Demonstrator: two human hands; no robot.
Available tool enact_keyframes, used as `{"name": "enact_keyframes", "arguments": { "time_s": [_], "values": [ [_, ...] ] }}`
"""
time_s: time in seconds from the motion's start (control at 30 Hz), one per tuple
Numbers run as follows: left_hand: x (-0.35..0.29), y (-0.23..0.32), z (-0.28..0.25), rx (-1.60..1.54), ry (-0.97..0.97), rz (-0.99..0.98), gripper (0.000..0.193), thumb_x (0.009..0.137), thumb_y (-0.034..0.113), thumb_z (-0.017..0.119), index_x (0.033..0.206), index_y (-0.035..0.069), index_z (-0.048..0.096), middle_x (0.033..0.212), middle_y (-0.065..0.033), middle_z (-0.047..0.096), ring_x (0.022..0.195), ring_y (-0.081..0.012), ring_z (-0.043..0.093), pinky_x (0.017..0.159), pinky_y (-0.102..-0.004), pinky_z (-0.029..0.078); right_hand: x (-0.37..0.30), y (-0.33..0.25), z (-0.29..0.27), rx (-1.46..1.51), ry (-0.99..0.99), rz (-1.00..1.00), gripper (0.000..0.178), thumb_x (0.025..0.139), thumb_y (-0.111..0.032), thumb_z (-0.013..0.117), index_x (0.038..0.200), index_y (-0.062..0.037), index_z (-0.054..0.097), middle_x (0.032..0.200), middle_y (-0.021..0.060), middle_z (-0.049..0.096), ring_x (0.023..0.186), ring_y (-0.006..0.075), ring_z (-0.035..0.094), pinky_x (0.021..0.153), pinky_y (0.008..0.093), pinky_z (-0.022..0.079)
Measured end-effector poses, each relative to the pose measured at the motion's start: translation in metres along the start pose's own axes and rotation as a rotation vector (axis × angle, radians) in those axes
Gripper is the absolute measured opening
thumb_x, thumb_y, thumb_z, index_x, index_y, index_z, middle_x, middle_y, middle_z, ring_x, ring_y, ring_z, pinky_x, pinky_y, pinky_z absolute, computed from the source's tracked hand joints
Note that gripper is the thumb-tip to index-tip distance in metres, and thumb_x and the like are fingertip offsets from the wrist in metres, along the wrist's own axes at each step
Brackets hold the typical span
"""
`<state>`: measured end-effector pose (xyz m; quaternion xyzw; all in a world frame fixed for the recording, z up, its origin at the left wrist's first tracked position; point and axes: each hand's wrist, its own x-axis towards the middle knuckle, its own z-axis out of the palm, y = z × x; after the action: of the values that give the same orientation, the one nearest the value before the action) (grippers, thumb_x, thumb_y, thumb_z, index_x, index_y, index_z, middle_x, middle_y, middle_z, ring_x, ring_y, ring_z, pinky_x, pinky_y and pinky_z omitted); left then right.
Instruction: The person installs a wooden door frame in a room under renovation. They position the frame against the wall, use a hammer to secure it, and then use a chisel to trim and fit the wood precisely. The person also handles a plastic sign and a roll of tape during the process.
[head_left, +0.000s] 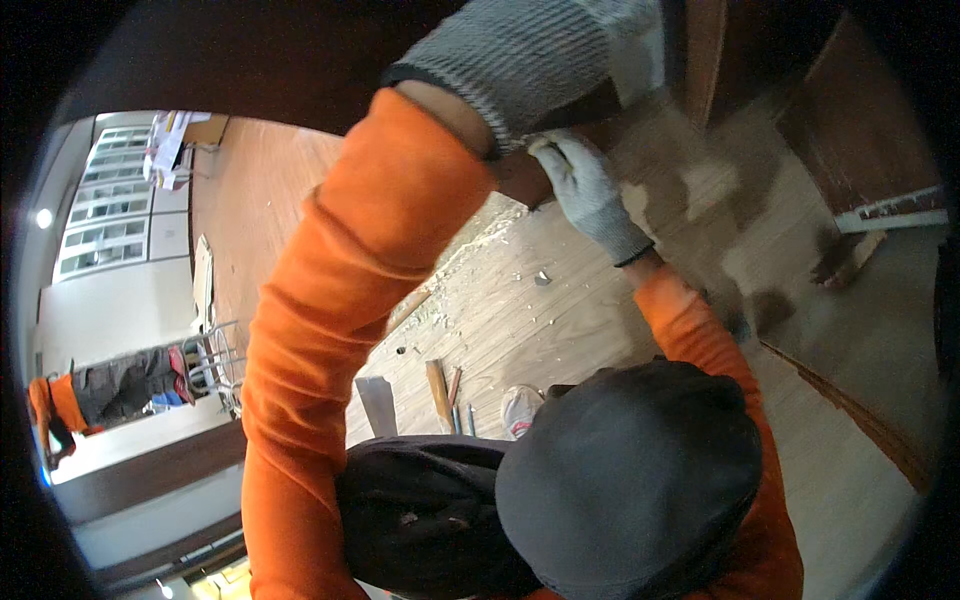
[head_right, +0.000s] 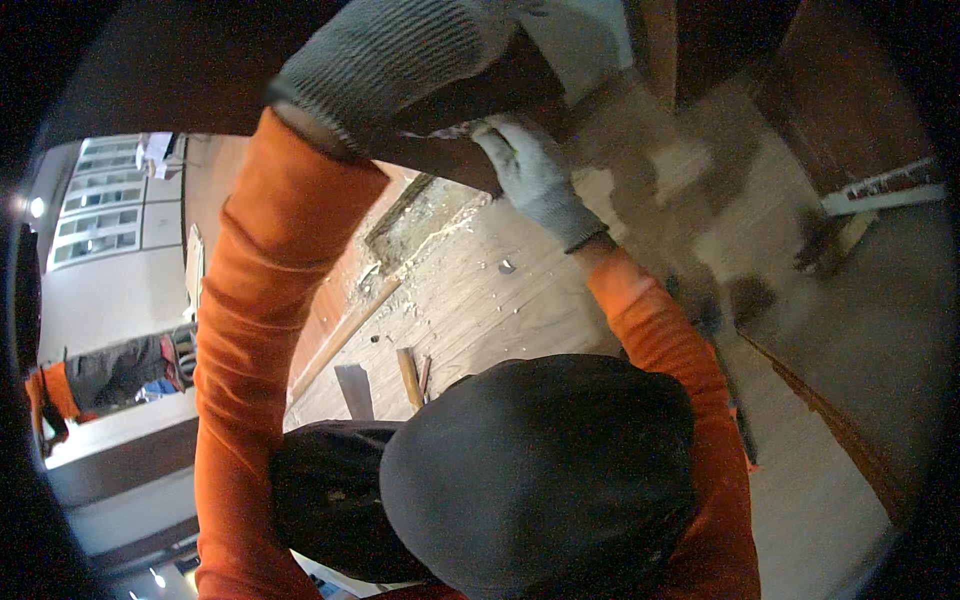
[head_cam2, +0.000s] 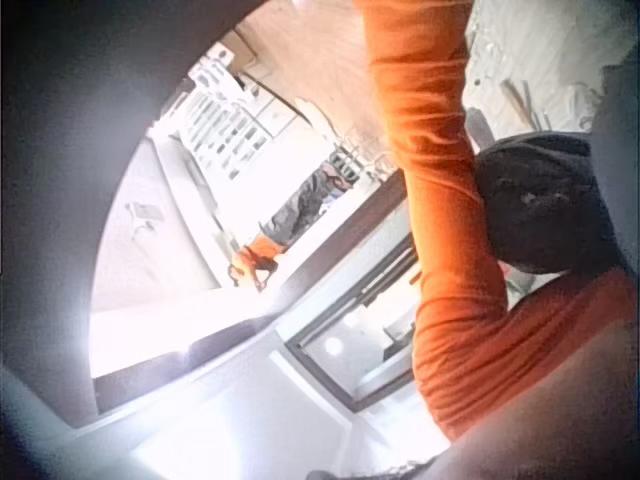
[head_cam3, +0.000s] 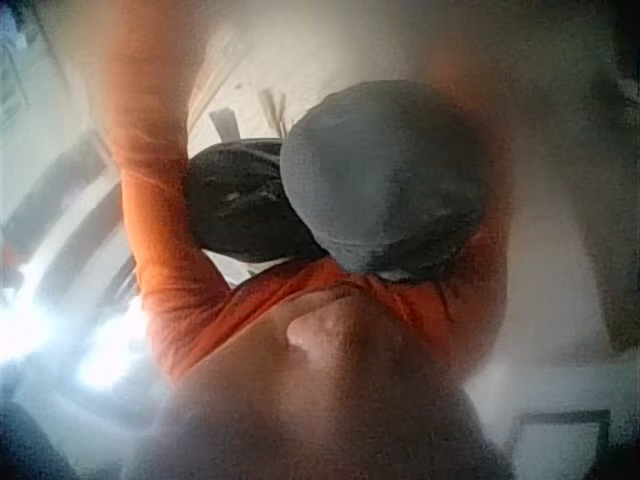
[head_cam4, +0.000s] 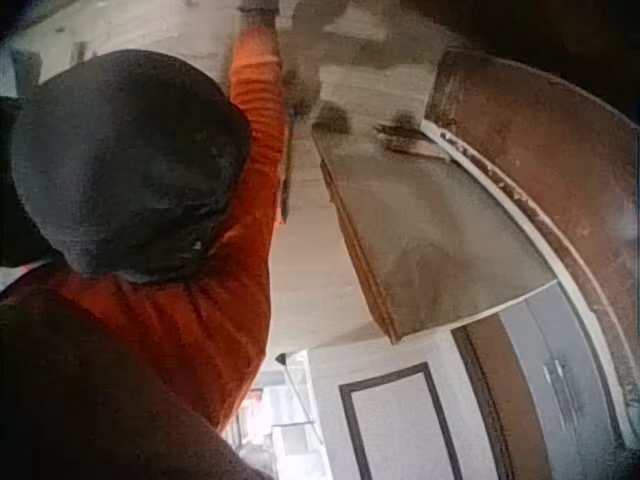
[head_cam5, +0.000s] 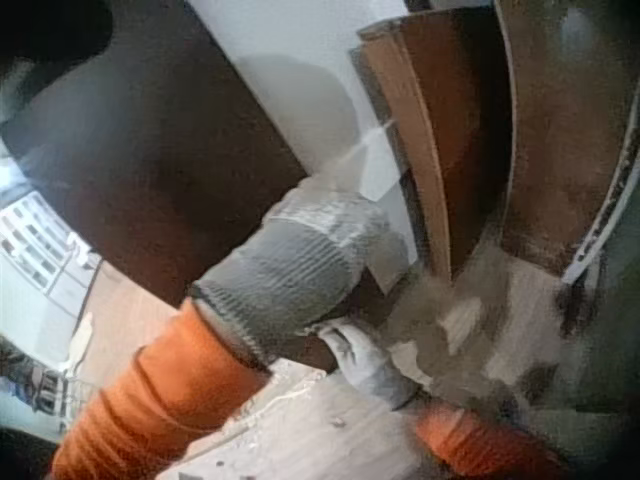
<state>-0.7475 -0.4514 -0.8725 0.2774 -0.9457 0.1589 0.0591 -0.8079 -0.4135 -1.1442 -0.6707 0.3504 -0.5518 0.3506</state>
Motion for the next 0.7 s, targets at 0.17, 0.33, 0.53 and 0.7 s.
{"name": "enact_keyframes", "arguments": {
  "time_s": [0.17, 0.33, 0.53, 0.7],
  "values": [
    [0.015, 0.01, 0.005, -0.051, 0.08, -0.052, 0.03, 0.082, 0.017, 0.069, 0.106, 0.0, 0.064, 0.102, -0.0222, 0.065, 0.102, -0.0403, 0.063, 0.095, -0.047, 0.05, 0.001, -0.055, -0.022, 0.178, -0.03, 0.139, 0.025, 0.105, -0.02, 0.056, 0.116, 0.0012, 0.064, 0.11, 0.0134, 0.067, 0.104, 0.0232, 0.063, 0.095, 0.0348, 0.049],
    [-0.004, 0.016, 0.014, -0.003, 0.029, -0.109, 0.027, 0.082, 0.018, 0.07, 0.103, 0.001, 0.067, 0.101, -0.0212, 0.066, 0.101, -0.0387, 0.064, 0.093, -0.0454, 0.051, -0.022, -0.034, -0.046, -0.005, -0.141, 0.28, 0.032, 0.106, -0.024, 0.053, 0.124, 0.0007, 0.06, 0.119, 0.0165, 0.064, 0.111, 0.0269, 0.06, 0.1, 0.037, 0.046],
    [0.002, 0.012, 0.014, 0.038, -0.042, -0.151, 0.025, 0.081, 0.019, 0.07, 0.099, 0.002, 0.07, 0.099, -0.02, 0.068, 0.1, -0.0369, 0.065, 0.091, -0.0435, 0.052, -0.014, -0.031, -0.065, -0.194, -0.192, 0.36, 0.04, 0.107, -0.028, 0.05, 0.134, 0.0001, 0.056, 0.13, 0.0202, 0.06, 0.12, 0.0313, 0.057, 0.105, 0.0395, 0.042],
    [0.016, 0.015, 0.029, 0.031, -0.056, -0.178, 0.023, 0.081, 0.02, 0.07, 0.096, 0.003, 0.072, 0.098, -0.019, 0.069, 0.099, -0.0354, 0.065, 0.089, -0.0419, 0.053, -0.007, -0.046, -0.079, -0.225, -0.224, 0.477, 0.047, 0.108, -0.031, 0.047, 0.143, 0.0003, 0.051, 0.14, 0.0226, 0.057, 0.127, 0.0331, 0.055, 0.109, 0.0403, 0.04]
  ]
}}
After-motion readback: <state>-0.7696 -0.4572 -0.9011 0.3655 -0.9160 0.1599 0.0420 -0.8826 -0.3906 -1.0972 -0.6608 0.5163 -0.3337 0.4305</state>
